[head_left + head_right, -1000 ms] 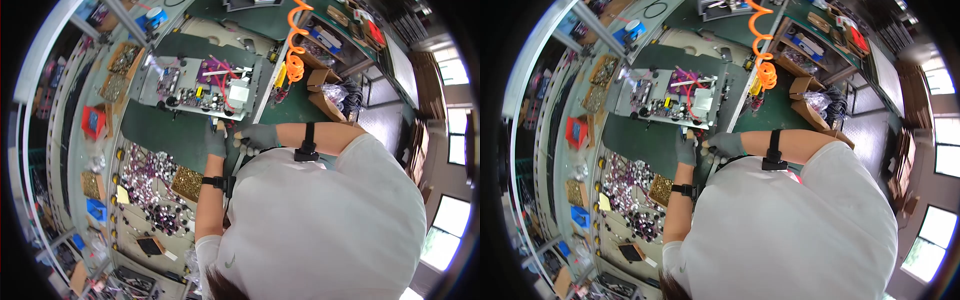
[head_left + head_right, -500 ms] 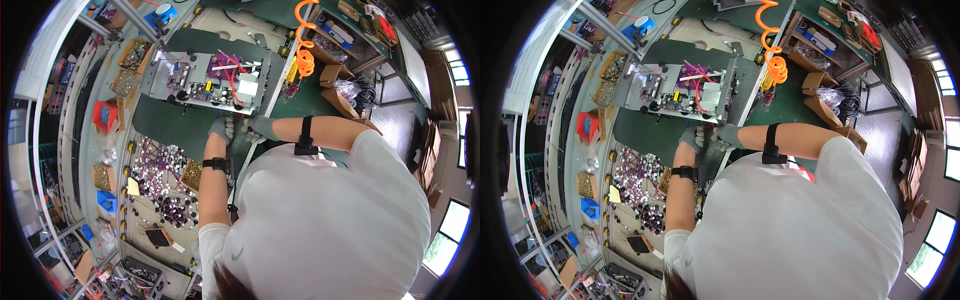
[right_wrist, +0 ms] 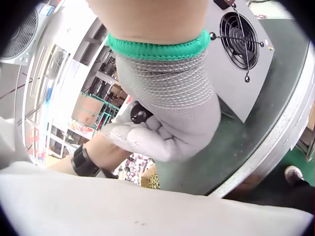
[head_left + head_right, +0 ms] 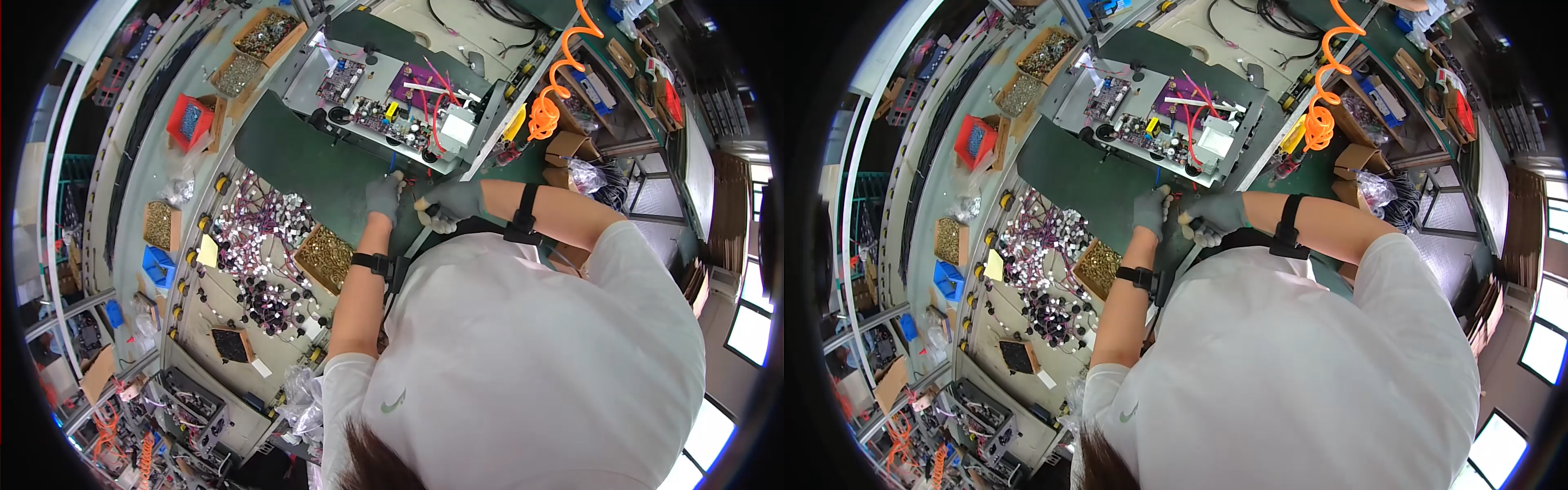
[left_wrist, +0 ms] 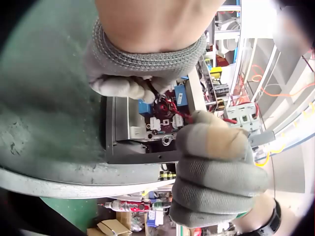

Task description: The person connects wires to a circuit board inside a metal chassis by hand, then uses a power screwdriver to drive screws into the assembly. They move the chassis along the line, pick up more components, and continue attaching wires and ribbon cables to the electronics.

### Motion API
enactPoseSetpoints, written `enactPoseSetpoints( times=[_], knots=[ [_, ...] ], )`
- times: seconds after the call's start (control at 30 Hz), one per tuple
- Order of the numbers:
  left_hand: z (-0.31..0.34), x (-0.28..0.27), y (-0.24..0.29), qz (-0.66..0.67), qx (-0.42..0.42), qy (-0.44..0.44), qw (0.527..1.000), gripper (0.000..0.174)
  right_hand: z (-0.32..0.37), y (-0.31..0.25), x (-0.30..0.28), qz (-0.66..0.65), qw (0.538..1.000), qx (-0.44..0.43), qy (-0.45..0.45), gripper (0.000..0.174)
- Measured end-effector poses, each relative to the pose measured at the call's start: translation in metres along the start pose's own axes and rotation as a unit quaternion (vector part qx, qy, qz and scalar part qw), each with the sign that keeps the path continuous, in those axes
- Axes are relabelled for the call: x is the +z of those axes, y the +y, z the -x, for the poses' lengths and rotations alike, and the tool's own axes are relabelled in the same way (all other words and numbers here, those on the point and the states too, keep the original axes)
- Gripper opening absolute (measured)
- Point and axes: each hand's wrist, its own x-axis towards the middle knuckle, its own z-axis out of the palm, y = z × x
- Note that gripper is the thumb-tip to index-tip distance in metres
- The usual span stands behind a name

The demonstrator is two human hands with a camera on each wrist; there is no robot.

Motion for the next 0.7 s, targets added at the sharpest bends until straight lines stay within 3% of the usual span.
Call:
enactPoseSetpoints(
  times=[0.03, 0.07, 0.1, 0.13, 0.17, 0.23, 0.27, 0.33, 0.37, 0.4, 0.43, 0.47, 0.5, 0.6, 0.63, 0.7],
  knots=[
    [0.002, -0.003, 0.003, 0.029, -0.056, 0.016, 0.998, 0.012, 0.005, 0.001, 0.003, 0.001, 1.0, 0.006, -0.001, 0.032],
    [-0.002, -0.011, -0.001, 0.034, -0.057, 0.019, 0.998, 0.012, 0.01, 0.001, 0.007, 0.017, 0.997, -0.059, 0.035, 0.033],
    [-0.006, -0.019, -0.004, 0.094, -0.201, -0.055, 0.974, 0.017, 0.014, 0.002, 0.008, 0.034, 0.989, -0.124, 0.071, 0.035],
    [-0.008, -0.027, -0.008, 0.151, -0.338, -0.129, 0.92, 0.021, 0.017, 0.006, 0.008, 0.066, 0.981, -0.151, 0.102, 0.04],
    [-0.007, -0.032, -0.015, 0.157, -0.337, -0.127, 0.919, 0.021, 0.02, 0.008, 0.004, 0.069, 0.982, -0.146, 0.099, 0.04],
    [0.011, -0.041, -0.023, 0.136, -0.36, -0.115, 0.916, 0.024, 0.026, 0.015, -0.006, 0.177, 0.964, -0.038, 0.196, 0.037],
    [0.019, -0.045, -0.024, 0.139, -0.359, -0.113, 0.916, 0.024, 0.026, 0.019, -0.015, 0.184, 0.962, 0.012, 0.203, 0.036],
    [0.041, -0.05, -0.018, -0.001, -0.252, 0.017, 0.968, 0.023, 0.019, 0.018, -0.023, 0.21, 0.957, 0.036, 0.197, 0.035],
    [0.051, -0.054, -0.012, 0.0, -0.253, 0.017, 0.967, 0.023, 0.016, 0.018, -0.025, 0.233, 0.951, 0.058, 0.192, 0.034],
    [0.06, -0.059, -0.006, -0.025, -0.234, 0.022, 0.972, 0.023, 0.014, 0.016, -0.017, 0.233, 0.952, 0.059, 0.191, 0.034],
    [0.067, -0.065, -0.003, -0.05, -0.214, 0.027, 0.975, 0.023, 0.012, 0.012, -0.003, 0.263, 0.938, -0.016, 0.227, 0.032],
    [0.069, -0.073, -0.006, 0.015, -0.197, 0.023, 0.98, 0.022, 0.01, 0.008, 0.006, 0.291, 0.916, -0.092, 0.26, 0.032],
    [0.07, -0.083, -0.008, 0.015, -0.196, 0.025, 0.98, 0.022, 0.007, 0.007, 0.006, 0.292, 0.916, -0.093, 0.258, 0.032],
    [0.07, -0.102, -0.015, 0.095, -0.326, -0.052, 0.939, 0.014, -0.003, 0.006, 0.002, 0.283, 0.918, -0.076, 0.266, 0.033],
    [0.068, -0.097, -0.019, 0.097, -0.326, -0.048, 0.939, 0.014, -0.003, 0.008, 0.002, 0.273, 0.917, -0.059, 0.283, 0.032],
    [0.062, -0.076, -0.027, 0.016, -0.229, 0.072, 0.971, 0.013, -0.005, 0.011, -0.002, 0.268, 0.915, -0.043, 0.298, 0.031]
  ],
)
